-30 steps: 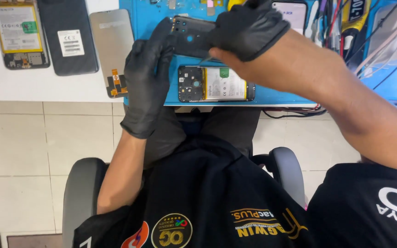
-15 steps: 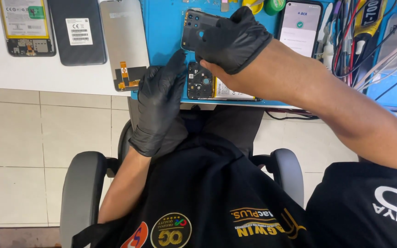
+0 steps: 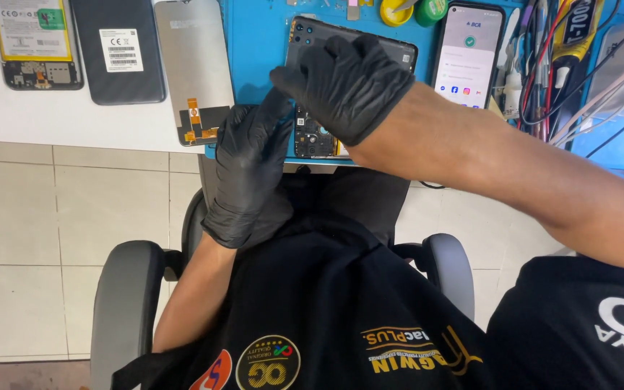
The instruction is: The person is unscrewing the internal frame of a mobile phone and prying it open to access internal components.
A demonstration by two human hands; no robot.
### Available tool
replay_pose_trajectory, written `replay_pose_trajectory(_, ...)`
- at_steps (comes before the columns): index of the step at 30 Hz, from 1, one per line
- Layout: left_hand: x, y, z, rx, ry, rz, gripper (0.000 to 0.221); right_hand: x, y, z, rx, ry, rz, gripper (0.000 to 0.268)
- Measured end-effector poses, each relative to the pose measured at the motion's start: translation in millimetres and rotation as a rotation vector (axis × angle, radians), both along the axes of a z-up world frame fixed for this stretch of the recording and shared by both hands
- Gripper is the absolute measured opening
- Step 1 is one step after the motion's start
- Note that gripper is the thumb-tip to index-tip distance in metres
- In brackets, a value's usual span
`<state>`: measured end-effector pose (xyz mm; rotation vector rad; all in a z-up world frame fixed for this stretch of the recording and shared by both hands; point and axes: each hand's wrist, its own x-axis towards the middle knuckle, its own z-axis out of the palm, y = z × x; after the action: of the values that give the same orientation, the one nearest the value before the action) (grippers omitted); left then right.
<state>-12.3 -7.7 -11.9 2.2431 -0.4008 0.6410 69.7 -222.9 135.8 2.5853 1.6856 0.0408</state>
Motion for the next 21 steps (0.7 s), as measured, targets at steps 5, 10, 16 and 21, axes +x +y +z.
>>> replay_pose_trajectory(5, -5, 2, 4, -0.057, 0.084, -0.034, 0.047, 8, 12, 14, 0.113, 0.081, -0.085, 0.018)
replay_pose_trajectory(10, -3, 1, 6, -0.029, 0.058, -0.021, 0.041, 14, 7, 9, 0.196, 0.064, -0.101, 0.047)
replay_pose_trajectory(16, -3, 1, 1, -0.028, 0.068, -0.021, 0.047, 17, 7, 11, 0.139, 0.079, -0.084, 0.034)
replay_pose_trajectory(21, -6, -2, -5, 0.070, 0.096, -0.005, 0.053, 16, 5, 23, -0.072, -0.102, -0.011, 0.025)
